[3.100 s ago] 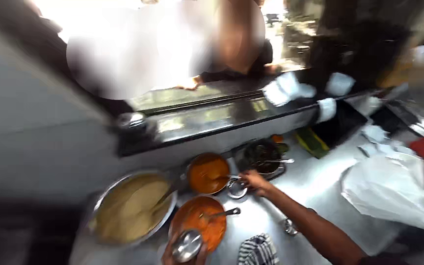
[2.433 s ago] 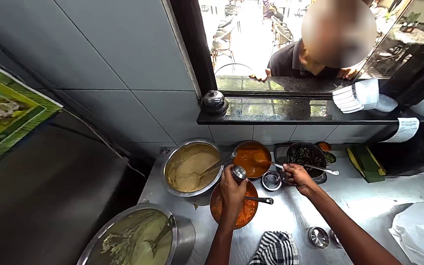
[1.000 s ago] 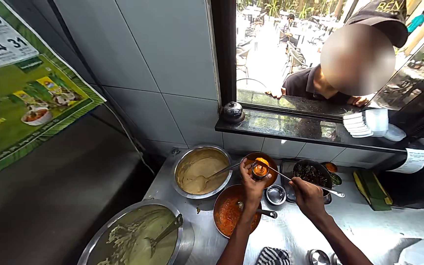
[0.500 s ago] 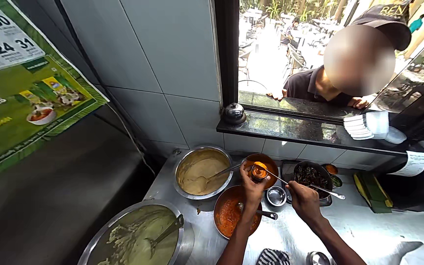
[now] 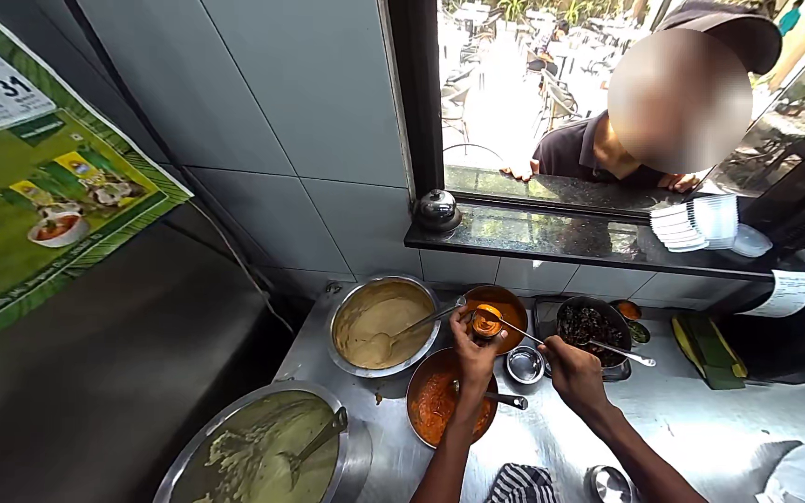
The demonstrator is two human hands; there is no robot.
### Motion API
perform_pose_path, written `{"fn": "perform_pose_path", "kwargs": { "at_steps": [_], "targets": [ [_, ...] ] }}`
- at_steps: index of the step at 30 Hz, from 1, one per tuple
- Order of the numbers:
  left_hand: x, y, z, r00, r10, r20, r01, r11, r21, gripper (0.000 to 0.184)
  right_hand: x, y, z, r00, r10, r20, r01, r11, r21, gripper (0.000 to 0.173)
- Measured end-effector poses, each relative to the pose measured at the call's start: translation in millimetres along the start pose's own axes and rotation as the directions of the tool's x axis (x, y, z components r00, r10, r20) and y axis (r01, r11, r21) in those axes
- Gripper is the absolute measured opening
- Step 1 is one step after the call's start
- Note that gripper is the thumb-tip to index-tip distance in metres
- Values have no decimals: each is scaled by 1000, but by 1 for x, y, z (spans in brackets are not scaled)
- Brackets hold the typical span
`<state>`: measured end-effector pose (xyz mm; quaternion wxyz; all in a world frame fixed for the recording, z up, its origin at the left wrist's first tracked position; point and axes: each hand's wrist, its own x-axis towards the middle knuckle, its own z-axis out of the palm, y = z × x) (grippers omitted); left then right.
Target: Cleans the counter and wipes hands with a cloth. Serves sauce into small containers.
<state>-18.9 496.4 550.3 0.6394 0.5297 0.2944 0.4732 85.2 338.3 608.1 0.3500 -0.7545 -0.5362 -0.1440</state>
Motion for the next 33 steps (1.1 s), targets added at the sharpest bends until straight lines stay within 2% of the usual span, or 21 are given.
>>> {"fn": "perform_pose_path", "kwargs": {
  "at_steps": [2,4,6,8,10,12,14,15,17,19,22,26,33],
  "targets": [
    [-1,1,-1,1000,1,8,-1,1000,-20,99,2,-1,-3,992,123,24,-125,986,114,31],
    [-2,1,-2,1000,4,15,-4,999,-37,99,6,-2,-10,947,296,122,-320,897,307,26],
    [-3,2,-3,1000,13,26,-12,999,-48,98,11,-5,-17,858,441,263,-511,680,526,23],
    [-4,3,-5,999,21,43,-18,998,-64,98,16,-8,-24,767,506,395,-618,418,665,23],
    [-4,4,-6,998,14,59,-9,996,-83,98,20,-10,-30,693,505,514,-671,192,716,24],
    [-4,6,-7,997,-7,72,13,996,-84,98,21,-10,-34,658,483,578,-690,79,719,24],
    [-5,9,-6,996,-14,86,19,998,-62,97,20,-9,-34,676,481,558,-681,120,722,24],
    [-5,10,-6,996,-13,92,19,998,-59,96,19,-9,-32,700,493,516,-669,201,715,24],
    [-5,14,-5,995,-14,96,19,999,-50,96,16,-6,-29,779,489,392,-608,438,662,22],
    [-4,17,-4,996,-11,93,12,1000,-15,97,13,-2,-27,861,430,271,-506,670,544,19],
    [-2,19,-1,996,-3,93,0,999,36,98,10,0,-24,942,317,113,-336,864,376,19],
    [-4,21,-1,995,6,103,-13,998,68,99,6,-1,-18,964,256,74,-267,933,240,24],
    [-4,27,-2,981,71,183,-97,986,138,105,5,5,-28,943,274,189,-322,897,304,34]
  ]
}}
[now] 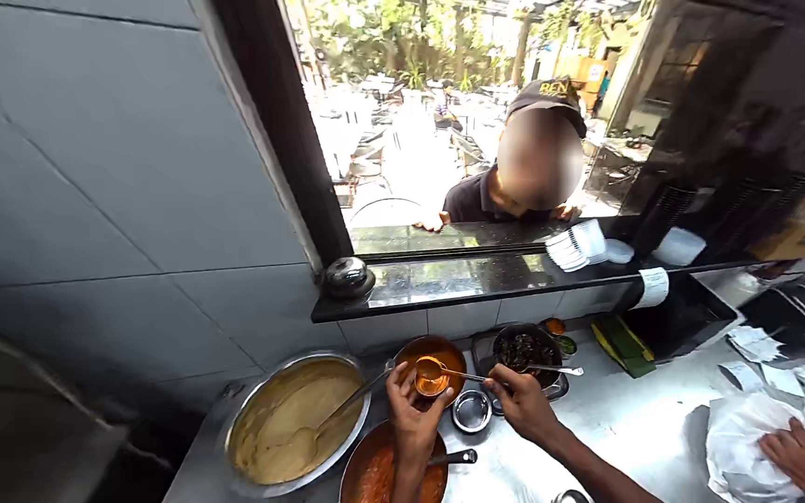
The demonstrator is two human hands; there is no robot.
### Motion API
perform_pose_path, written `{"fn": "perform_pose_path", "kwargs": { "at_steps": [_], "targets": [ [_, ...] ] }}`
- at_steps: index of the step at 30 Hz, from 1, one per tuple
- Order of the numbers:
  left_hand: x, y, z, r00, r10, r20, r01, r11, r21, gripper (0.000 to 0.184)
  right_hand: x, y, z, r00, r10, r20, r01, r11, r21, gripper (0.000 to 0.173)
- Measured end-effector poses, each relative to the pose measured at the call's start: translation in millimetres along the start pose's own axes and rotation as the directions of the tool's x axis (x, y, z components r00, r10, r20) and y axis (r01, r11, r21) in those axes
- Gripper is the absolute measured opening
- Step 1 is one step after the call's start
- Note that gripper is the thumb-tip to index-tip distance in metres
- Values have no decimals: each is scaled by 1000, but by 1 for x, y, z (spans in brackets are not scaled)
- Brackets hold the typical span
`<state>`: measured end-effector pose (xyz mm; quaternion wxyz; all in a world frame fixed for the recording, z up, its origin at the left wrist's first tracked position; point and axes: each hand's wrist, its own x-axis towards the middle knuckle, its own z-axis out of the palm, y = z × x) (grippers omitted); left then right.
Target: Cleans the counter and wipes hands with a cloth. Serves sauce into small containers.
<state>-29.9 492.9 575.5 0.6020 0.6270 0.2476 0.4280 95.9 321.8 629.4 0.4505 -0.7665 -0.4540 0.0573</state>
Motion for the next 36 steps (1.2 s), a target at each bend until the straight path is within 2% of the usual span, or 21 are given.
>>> {"fn": "perform_pose_path", "kwargs": {
  "at_steps": [3,6,8,11,14,18,19,20,21,22,23,24,26,27,32,36],
  "targets": [
    [-1,4,-2,1000,13,14,-13,999,37,105,2,-4,-7,999,38,29,-41,992,116,32],
    [-1,8,-3,999,24,31,-25,999,33,105,5,-12,-13,987,149,61,-161,920,359,27],
    [-1,7,-5,999,32,41,-34,999,40,104,9,-17,-16,957,264,121,-286,787,547,24],
    [-8,2,-13,999,21,45,-23,999,35,102,12,-18,-18,869,404,286,-474,511,717,23],
    [-19,-7,-26,999,14,46,-17,998,64,98,15,-8,-9,784,480,393,-573,316,756,22],
    [-34,1,-36,1000,-8,20,6,994,105,97,20,16,24,655,588,474,-679,186,710,20],
    [-35,5,-36,1000,-18,19,16,995,102,97,22,22,34,646,613,455,-689,213,693,19],
    [-35,11,-37,1000,-23,20,21,995,93,96,23,27,43,665,630,400,-685,302,663,18],
    [-35,15,-38,999,-21,26,19,995,97,95,25,33,51,711,631,309,-663,456,594,19],
    [-35,18,-39,999,-16,31,12,994,110,95,27,38,56,767,605,214,-624,627,467,21],
    [-35,22,-40,999,-15,37,10,992,122,94,30,42,58,806,570,157,-589,749,304,26],
    [-35,25,-41,999,-12,40,6,991,132,93,34,43,58,827,545,138,-562,813,151,30],
    [-34,33,-41,998,4,55,-11,992,129,94,41,41,57,838,527,141,-521,850,-80,35],
    [-33,39,-39,997,6,72,-16,991,135,94,43,40,57,834,531,149,-514,847,-138,36],
    [-18,73,-18,985,35,169,-66,981,182,95,47,47,67,814,538,217,-520,843,-139,35],
    [14,83,5,959,143,244,-208,942,262,90,44,48,71,815,514,267,-500,857,-122,40]
  ]
}}
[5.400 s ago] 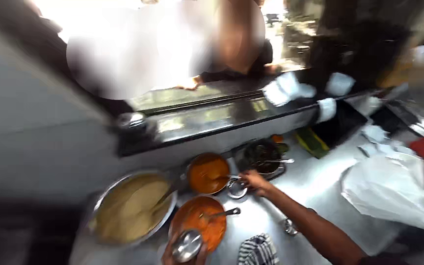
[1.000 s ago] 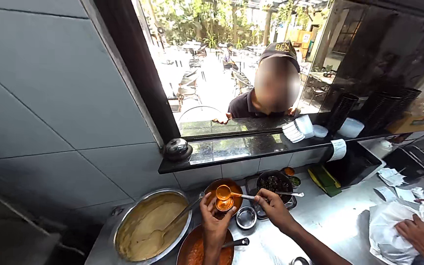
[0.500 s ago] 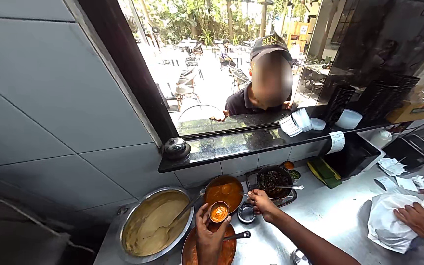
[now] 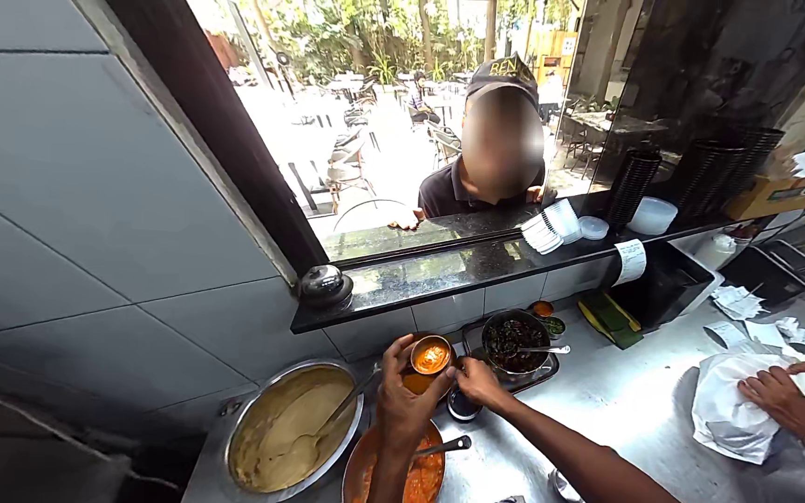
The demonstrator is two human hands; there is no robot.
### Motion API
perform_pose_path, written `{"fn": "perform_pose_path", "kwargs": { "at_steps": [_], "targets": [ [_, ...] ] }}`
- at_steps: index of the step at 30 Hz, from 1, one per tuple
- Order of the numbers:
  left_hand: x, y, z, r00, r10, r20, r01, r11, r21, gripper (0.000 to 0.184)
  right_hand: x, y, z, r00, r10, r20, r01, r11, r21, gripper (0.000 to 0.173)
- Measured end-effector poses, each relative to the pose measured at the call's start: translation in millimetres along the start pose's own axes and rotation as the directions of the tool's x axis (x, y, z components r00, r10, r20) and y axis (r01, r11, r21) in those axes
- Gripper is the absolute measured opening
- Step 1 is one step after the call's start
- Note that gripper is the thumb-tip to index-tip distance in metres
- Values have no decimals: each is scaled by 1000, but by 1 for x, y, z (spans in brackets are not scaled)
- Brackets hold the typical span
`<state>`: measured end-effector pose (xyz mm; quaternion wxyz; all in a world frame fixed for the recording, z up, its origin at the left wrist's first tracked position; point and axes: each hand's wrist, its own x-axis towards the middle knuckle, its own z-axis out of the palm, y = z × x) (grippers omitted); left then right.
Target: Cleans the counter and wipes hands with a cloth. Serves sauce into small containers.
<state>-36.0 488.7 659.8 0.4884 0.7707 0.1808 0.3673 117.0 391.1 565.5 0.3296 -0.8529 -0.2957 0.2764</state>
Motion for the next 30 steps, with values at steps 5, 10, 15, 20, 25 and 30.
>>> {"fn": "perform_pose_path", "kwargs": {
  "at_steps": [5,10,15,20,25,30],
  "targets": [
    [70,10,18,985,174,23,-173,945,279,77,-3,9,1,999,-44,24,44,999,15,41],
    [143,12,47,973,230,20,-216,877,430,69,-5,16,2,997,-54,51,51,997,49,41],
    [167,15,67,983,163,87,-183,819,544,60,-2,23,-3,996,-76,55,71,995,75,40],
    [171,12,72,990,103,91,-137,785,604,78,0,26,-11,996,-58,71,52,995,82,39],
    [156,7,60,988,133,84,-156,766,623,95,-1,20,-14,998,-53,42,52,998,25,39],
    [152,14,56,994,111,18,-100,808,580,76,-3,6,-12,999,-39,22,41,993,-110,38]
  ]
}}
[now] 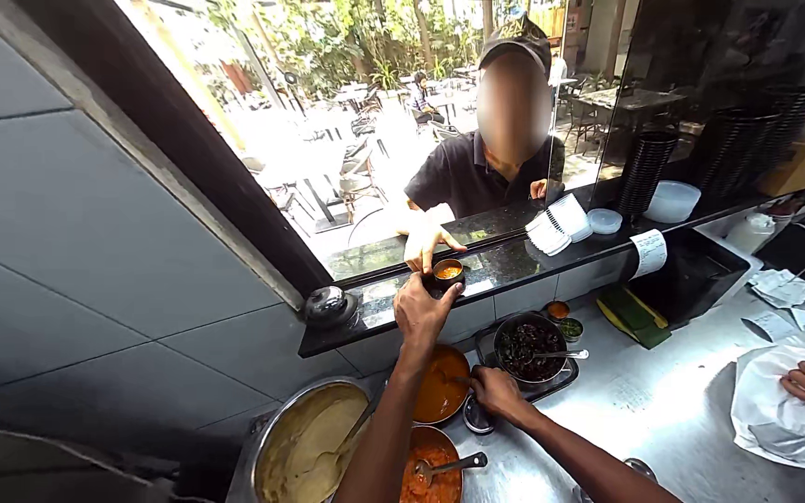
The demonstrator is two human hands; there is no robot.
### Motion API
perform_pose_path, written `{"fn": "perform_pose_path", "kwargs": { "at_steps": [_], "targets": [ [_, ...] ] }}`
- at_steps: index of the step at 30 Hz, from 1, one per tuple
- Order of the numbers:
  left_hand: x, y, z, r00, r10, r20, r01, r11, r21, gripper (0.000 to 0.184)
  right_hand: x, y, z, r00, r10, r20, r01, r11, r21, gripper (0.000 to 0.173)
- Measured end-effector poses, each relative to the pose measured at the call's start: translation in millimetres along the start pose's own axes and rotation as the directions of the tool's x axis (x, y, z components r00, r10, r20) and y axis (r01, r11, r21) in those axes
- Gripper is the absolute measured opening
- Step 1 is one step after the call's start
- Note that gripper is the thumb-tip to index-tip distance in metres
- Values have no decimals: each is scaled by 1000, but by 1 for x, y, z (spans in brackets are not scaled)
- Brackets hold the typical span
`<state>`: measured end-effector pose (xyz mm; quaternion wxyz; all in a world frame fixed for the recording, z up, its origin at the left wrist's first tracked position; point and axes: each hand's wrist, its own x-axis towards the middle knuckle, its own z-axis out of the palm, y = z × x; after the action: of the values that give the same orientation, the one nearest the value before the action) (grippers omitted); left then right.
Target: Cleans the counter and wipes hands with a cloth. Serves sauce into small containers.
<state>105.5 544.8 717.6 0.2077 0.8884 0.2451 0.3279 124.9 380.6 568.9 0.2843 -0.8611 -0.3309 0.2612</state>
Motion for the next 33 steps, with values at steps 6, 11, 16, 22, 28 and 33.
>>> {"fn": "perform_pose_path", "kwargs": {
  "at_steps": [6,11,16,22,28,33],
  "targets": [
    [3,17,12,996,-83,-35,83,997,6,85,-3,-2,1,1000,-17,-25,16,998,-65,38],
    [-30,17,4,997,-11,-79,5,997,-71,56,-8,4,-10,997,-10,-73,5,997,-72,36],
    [-96,14,-8,905,-248,346,257,966,23,51,1,16,-8,996,15,-87,-4,992,123,37],
    [-146,-40,10,754,-344,559,372,926,67,51,-1,14,-9,999,8,-38,-2,987,160,38],
    [-157,-41,-16,853,-196,484,316,932,-180,61,-4,19,-8,999,-13,-39,19,986,165,39],
    [-173,-32,-40,843,-108,527,317,892,-323,62,-7,20,-5,1000,-10,-19,14,976,216,40]
  ]
}}
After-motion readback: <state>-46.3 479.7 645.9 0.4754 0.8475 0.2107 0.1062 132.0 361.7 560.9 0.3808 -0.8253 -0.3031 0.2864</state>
